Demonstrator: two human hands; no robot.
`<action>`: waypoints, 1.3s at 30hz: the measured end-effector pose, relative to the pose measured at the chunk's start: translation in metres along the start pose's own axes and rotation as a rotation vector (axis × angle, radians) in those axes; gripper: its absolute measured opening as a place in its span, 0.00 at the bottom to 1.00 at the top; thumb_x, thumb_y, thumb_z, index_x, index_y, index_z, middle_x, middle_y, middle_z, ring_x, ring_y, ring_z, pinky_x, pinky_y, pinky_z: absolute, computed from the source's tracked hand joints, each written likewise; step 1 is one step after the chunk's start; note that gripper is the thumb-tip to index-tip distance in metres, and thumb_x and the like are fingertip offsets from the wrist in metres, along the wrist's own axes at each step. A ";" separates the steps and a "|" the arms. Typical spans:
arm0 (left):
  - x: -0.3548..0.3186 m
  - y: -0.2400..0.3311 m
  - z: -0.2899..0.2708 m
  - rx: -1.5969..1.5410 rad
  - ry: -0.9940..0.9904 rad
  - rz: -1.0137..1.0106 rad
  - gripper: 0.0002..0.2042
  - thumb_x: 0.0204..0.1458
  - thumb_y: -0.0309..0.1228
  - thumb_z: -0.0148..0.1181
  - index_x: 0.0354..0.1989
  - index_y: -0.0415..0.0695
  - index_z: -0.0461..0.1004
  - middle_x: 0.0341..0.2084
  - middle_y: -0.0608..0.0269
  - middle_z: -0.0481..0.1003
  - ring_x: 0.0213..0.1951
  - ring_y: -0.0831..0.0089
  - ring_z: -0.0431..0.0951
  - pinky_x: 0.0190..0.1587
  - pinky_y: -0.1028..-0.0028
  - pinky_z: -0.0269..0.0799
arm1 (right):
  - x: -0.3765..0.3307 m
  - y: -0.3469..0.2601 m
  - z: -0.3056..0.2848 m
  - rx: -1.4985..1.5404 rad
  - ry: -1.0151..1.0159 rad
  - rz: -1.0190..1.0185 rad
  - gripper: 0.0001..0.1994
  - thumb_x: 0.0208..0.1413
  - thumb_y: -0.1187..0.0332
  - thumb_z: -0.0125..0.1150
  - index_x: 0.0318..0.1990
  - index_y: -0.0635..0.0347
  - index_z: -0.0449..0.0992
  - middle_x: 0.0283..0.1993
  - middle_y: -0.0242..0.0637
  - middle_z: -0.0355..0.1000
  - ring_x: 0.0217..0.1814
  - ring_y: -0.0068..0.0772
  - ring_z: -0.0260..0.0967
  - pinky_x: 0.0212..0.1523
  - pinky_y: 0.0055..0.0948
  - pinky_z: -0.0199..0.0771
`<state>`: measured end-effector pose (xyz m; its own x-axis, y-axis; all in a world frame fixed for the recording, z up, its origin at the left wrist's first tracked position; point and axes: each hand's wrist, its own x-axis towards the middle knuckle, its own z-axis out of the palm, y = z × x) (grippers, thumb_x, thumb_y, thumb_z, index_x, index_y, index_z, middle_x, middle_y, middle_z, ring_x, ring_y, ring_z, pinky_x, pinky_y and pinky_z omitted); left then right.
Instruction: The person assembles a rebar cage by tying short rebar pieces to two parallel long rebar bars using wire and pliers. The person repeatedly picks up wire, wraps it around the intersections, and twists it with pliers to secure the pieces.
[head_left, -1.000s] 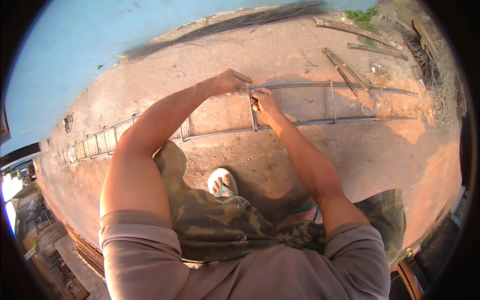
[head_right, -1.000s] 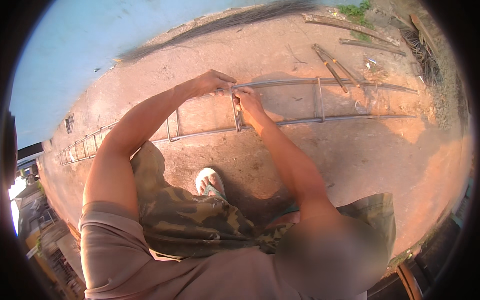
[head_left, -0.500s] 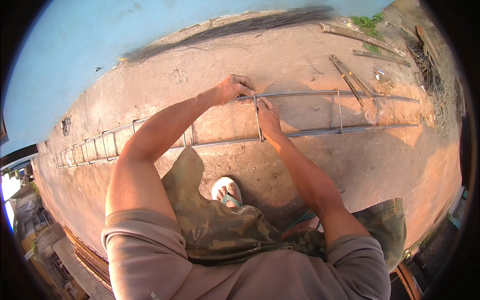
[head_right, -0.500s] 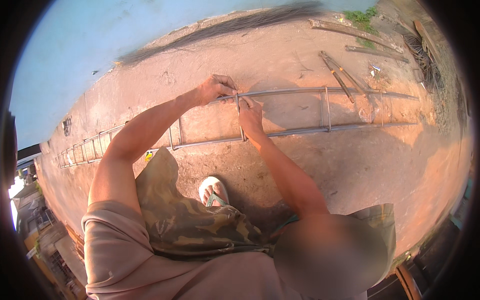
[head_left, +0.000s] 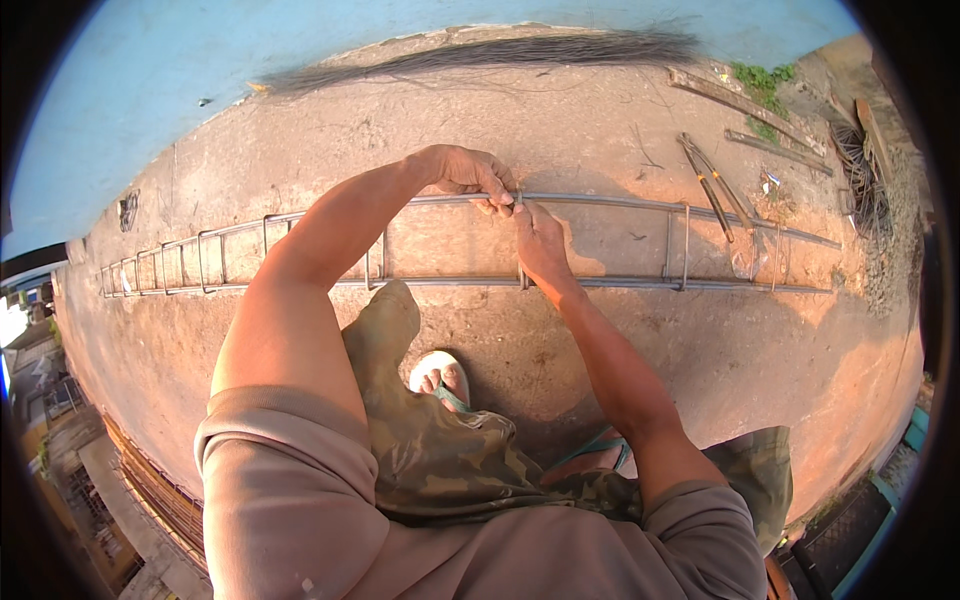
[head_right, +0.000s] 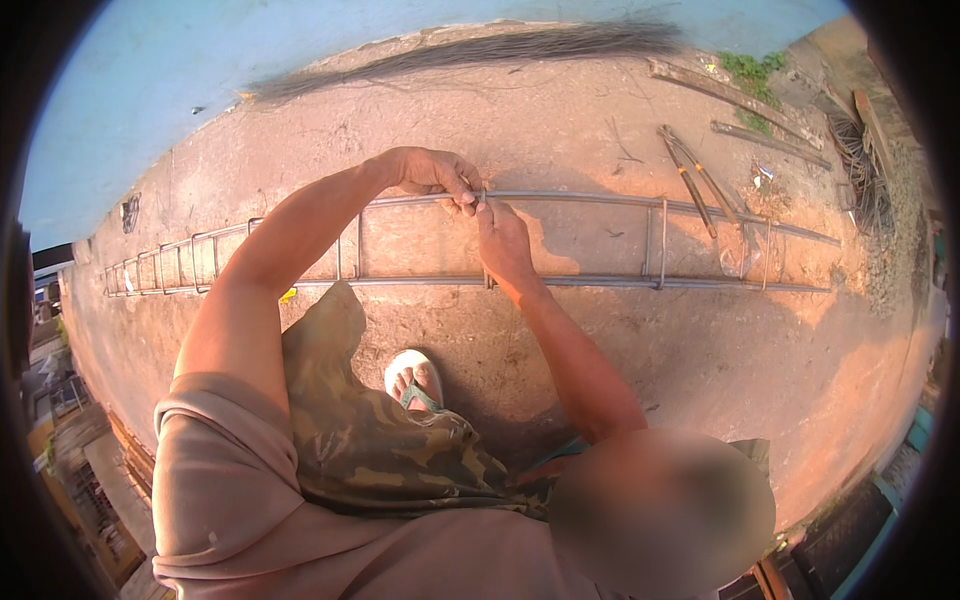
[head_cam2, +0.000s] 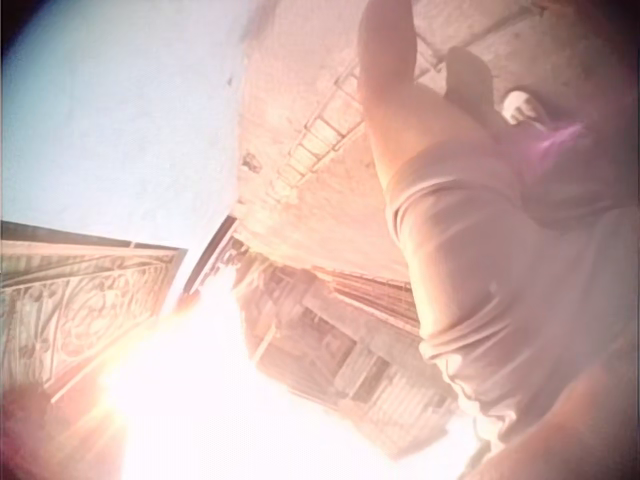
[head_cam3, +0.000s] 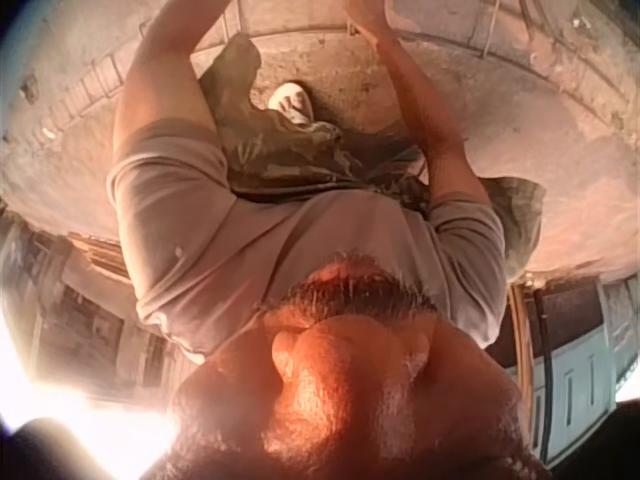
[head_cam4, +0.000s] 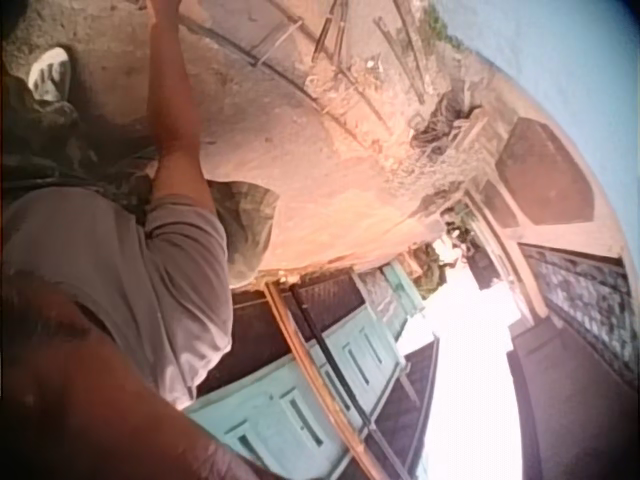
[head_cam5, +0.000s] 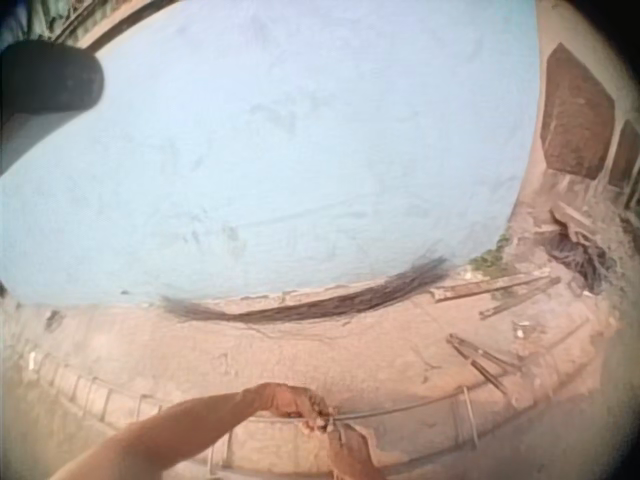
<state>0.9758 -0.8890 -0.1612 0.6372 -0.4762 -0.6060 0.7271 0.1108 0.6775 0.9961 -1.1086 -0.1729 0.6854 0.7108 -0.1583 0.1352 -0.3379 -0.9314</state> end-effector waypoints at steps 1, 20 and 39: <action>0.001 0.001 0.000 0.049 0.003 -0.036 0.14 0.48 0.33 0.69 0.37 0.38 0.76 0.30 0.57 0.78 0.35 0.71 0.78 0.35 0.74 0.71 | 0.001 0.002 0.000 -0.003 -0.021 -0.021 0.15 0.64 0.64 0.45 0.40 0.70 0.72 0.37 0.61 0.70 0.42 0.61 0.70 0.41 0.47 0.66; 0.015 0.012 0.017 0.441 0.300 -0.056 0.09 0.41 0.23 0.72 0.22 0.37 0.74 0.19 0.55 0.79 0.21 0.67 0.81 0.20 0.73 0.74 | 0.010 0.016 -0.012 -0.115 -0.197 -0.116 0.21 0.66 0.57 0.39 0.37 0.68 0.71 0.33 0.56 0.71 0.37 0.55 0.70 0.40 0.51 0.67; -0.010 0.042 0.034 0.461 0.567 -0.118 0.26 0.43 0.28 0.63 0.52 0.27 0.70 0.36 0.45 0.79 0.38 0.59 0.82 0.51 0.65 0.72 | 0.013 -0.012 -0.016 -0.239 -0.159 0.038 0.20 0.66 0.60 0.40 0.48 0.69 0.74 0.46 0.58 0.74 0.50 0.59 0.70 0.50 0.49 0.70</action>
<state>0.9916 -0.9089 -0.1123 0.6861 0.0753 -0.7236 0.6976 -0.3504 0.6250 1.0151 -1.1049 -0.1590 0.5752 0.7760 -0.2587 0.2893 -0.4888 -0.8230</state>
